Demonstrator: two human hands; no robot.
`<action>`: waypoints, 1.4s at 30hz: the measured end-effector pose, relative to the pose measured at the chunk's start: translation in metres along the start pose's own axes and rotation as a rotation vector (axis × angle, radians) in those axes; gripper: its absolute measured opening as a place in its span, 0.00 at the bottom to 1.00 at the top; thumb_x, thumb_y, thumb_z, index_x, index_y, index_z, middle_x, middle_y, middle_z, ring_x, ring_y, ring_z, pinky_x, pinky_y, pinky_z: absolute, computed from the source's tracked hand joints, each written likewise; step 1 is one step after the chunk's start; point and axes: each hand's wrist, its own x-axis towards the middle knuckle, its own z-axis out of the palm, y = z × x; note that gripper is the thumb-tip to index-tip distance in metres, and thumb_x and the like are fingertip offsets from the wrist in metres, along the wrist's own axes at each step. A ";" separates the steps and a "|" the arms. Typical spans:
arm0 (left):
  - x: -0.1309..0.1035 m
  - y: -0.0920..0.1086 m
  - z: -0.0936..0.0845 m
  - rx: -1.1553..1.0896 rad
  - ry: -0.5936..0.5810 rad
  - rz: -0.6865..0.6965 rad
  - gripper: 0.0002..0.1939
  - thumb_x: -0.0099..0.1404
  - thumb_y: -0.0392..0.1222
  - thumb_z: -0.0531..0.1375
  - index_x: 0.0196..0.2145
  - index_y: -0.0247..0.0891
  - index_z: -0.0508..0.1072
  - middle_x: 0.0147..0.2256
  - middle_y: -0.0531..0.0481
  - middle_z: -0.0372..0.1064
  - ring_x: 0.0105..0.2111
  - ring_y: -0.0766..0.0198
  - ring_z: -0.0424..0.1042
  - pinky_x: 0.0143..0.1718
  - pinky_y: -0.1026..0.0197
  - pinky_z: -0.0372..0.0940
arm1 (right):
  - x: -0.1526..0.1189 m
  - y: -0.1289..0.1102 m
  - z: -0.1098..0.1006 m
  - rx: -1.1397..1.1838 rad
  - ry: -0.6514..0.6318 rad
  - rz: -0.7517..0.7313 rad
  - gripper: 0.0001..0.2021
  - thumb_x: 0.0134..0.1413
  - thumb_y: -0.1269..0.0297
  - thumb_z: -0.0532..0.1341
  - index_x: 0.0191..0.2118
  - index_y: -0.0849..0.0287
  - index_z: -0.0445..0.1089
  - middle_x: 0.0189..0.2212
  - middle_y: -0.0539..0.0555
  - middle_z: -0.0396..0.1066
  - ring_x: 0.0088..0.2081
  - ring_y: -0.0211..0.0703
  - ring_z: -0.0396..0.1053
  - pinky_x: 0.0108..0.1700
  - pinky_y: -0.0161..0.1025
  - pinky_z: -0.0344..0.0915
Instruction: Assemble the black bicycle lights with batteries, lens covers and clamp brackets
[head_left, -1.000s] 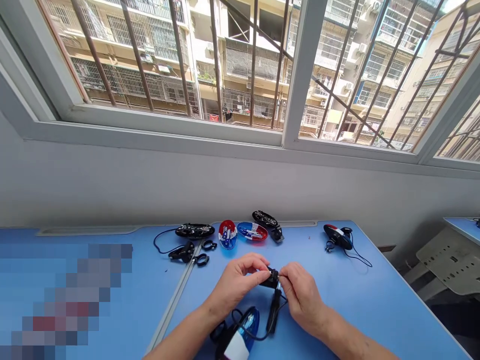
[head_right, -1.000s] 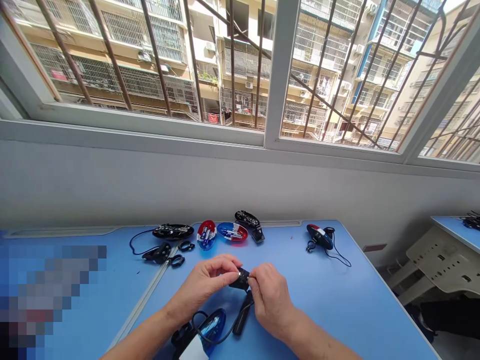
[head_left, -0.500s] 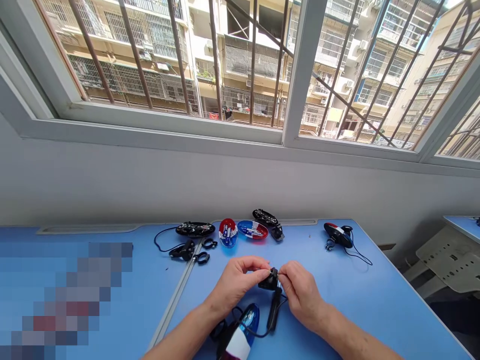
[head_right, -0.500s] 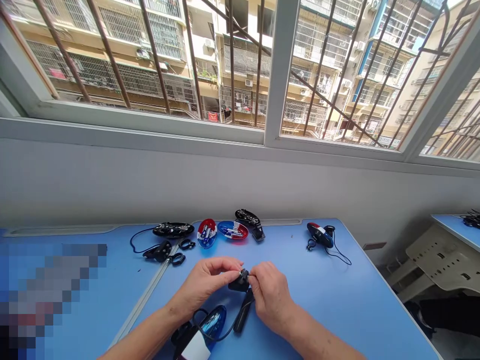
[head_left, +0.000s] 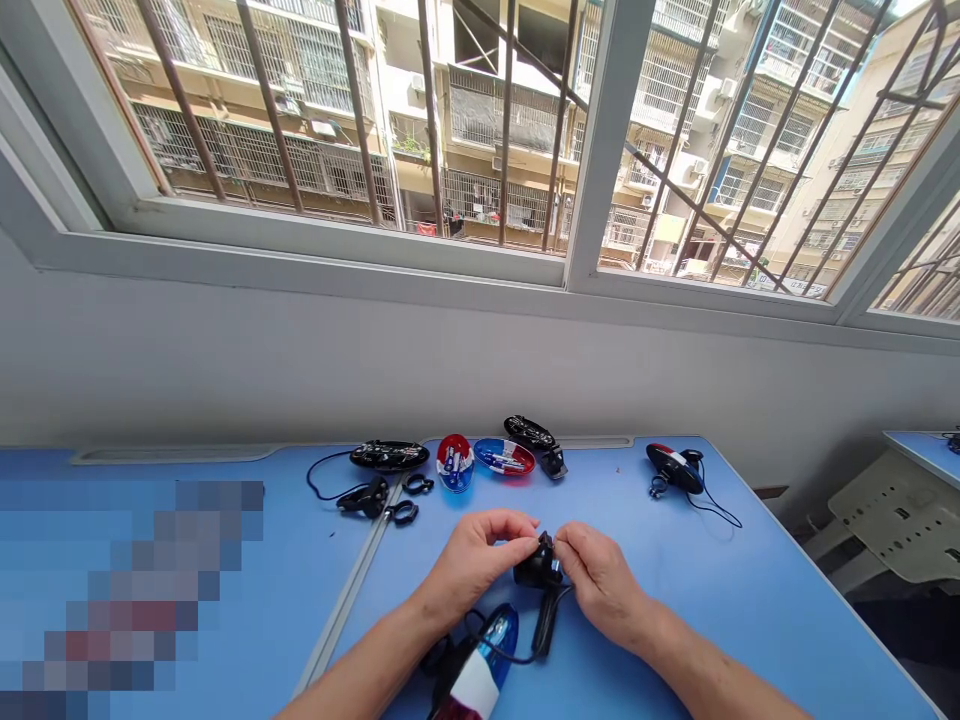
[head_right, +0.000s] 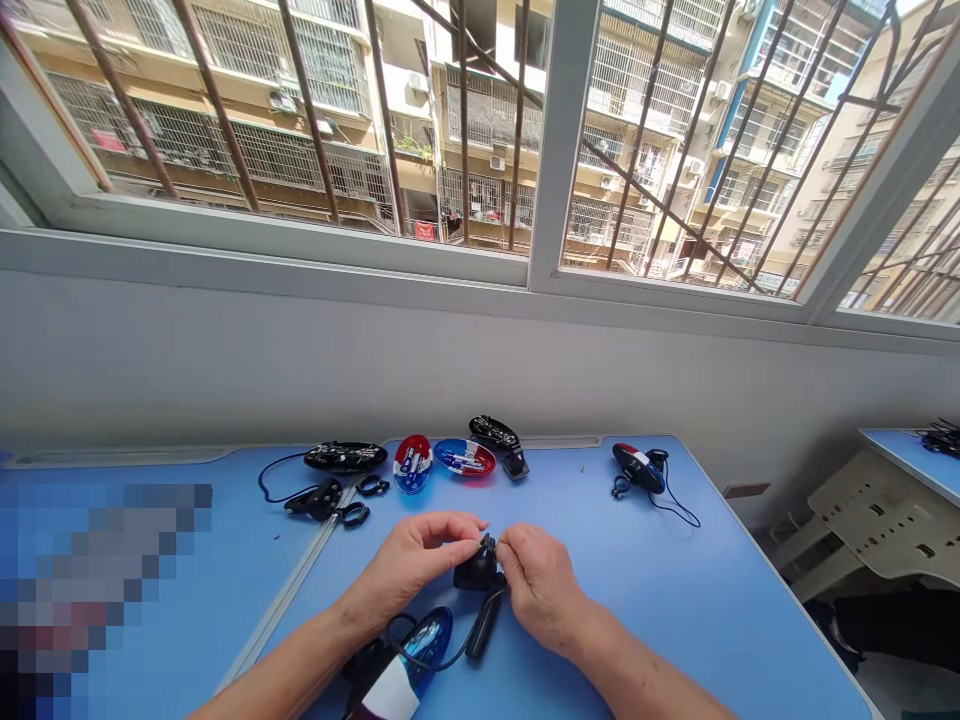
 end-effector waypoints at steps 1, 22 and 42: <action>0.000 0.000 0.000 -0.006 -0.006 -0.010 0.09 0.48 0.46 0.69 0.20 0.38 0.77 0.29 0.47 0.77 0.44 0.47 0.72 0.47 0.55 0.63 | 0.000 0.000 -0.001 0.002 0.002 0.002 0.15 0.67 0.62 0.46 0.28 0.55 0.59 0.22 0.48 0.61 0.25 0.38 0.58 0.28 0.34 0.59; -0.004 -0.002 -0.002 -0.331 -0.404 -0.296 0.15 0.49 0.48 0.72 0.25 0.34 0.75 0.28 0.48 0.73 0.29 0.58 0.73 0.23 0.64 0.66 | -0.001 -0.012 -0.010 0.168 0.012 -0.132 0.11 0.66 0.67 0.47 0.33 0.56 0.62 0.27 0.51 0.66 0.29 0.40 0.62 0.33 0.36 0.62; -0.003 -0.002 -0.004 -0.379 -0.514 -0.152 0.10 0.52 0.42 0.70 0.21 0.34 0.77 0.32 0.49 0.69 0.31 0.62 0.70 0.24 0.67 0.67 | 0.003 -0.023 -0.017 0.188 0.052 -0.269 0.08 0.66 0.70 0.49 0.35 0.55 0.61 0.26 0.49 0.64 0.28 0.38 0.58 0.32 0.35 0.58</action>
